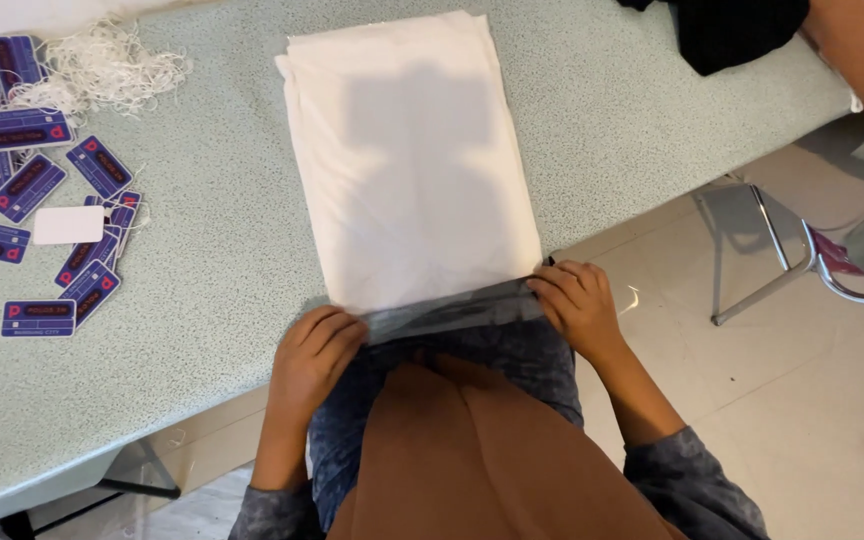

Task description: Folding a white t-shirt and attaching brand tags on a work table

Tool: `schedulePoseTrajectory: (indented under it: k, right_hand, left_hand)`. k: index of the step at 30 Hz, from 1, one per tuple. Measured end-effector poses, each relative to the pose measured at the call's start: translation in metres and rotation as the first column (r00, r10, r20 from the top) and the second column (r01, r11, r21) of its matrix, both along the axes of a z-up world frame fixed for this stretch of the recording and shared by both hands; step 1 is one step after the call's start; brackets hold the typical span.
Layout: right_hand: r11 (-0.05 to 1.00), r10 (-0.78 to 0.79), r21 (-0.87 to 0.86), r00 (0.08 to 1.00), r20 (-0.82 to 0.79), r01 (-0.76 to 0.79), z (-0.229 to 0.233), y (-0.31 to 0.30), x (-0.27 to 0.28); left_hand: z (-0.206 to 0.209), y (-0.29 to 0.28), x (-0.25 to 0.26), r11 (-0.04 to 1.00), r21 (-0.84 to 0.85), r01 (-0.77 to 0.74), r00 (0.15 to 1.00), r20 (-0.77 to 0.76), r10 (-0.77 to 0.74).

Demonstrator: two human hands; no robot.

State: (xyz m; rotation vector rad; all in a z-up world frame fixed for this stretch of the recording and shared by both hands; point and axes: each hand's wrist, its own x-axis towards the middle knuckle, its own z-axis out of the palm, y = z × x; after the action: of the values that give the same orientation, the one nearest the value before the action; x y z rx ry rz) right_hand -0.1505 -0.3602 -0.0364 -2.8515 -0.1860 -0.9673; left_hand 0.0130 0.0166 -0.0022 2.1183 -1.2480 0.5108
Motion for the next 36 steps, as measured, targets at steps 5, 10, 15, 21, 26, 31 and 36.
schedulePoseTrajectory:
  k: [5,10,15,21,26,31,36]
  right_hand:
    - [0.984,0.052,0.173,0.996,-0.079,-0.037,0.024,-0.004,0.006]
    - [0.948,0.057,0.316,0.994,-0.098,-0.023,0.025,-0.005,0.015]
    - [0.727,-0.019,0.681,0.993,-0.115,0.093,0.013,0.002,0.030]
    - [0.488,-0.104,0.800,0.934,-0.342,0.348,0.041,0.019,0.036]
    - [0.474,-0.102,0.784,0.909,-0.403,0.401,0.049,0.020,0.039]
    - [0.440,-0.109,0.782,0.890,-0.442,0.442,0.053,0.022,0.041]
    - [0.521,-0.179,0.707,0.871,-0.458,0.479,0.043,0.021,0.042]
  left_hand:
    - [0.023,-0.002,-0.002,0.993,-0.122,-0.001,0.989,-0.146,-0.016]
    - [0.025,-0.006,0.002,0.979,-0.198,-0.041,0.972,-0.233,-0.006]
    - [0.012,-0.010,0.007,0.952,-0.132,-0.277,0.883,-0.427,0.198]
    - [0.042,-0.028,0.009,0.909,0.140,-0.392,0.801,-0.434,0.412]
    - [0.040,-0.023,0.005,0.865,0.197,-0.461,0.791,-0.350,0.502]
    - [0.038,-0.023,0.003,0.838,0.163,-0.520,0.797,-0.259,0.545]
    - [0.040,-0.022,0.005,0.842,0.159,-0.515,0.833,-0.139,0.536]
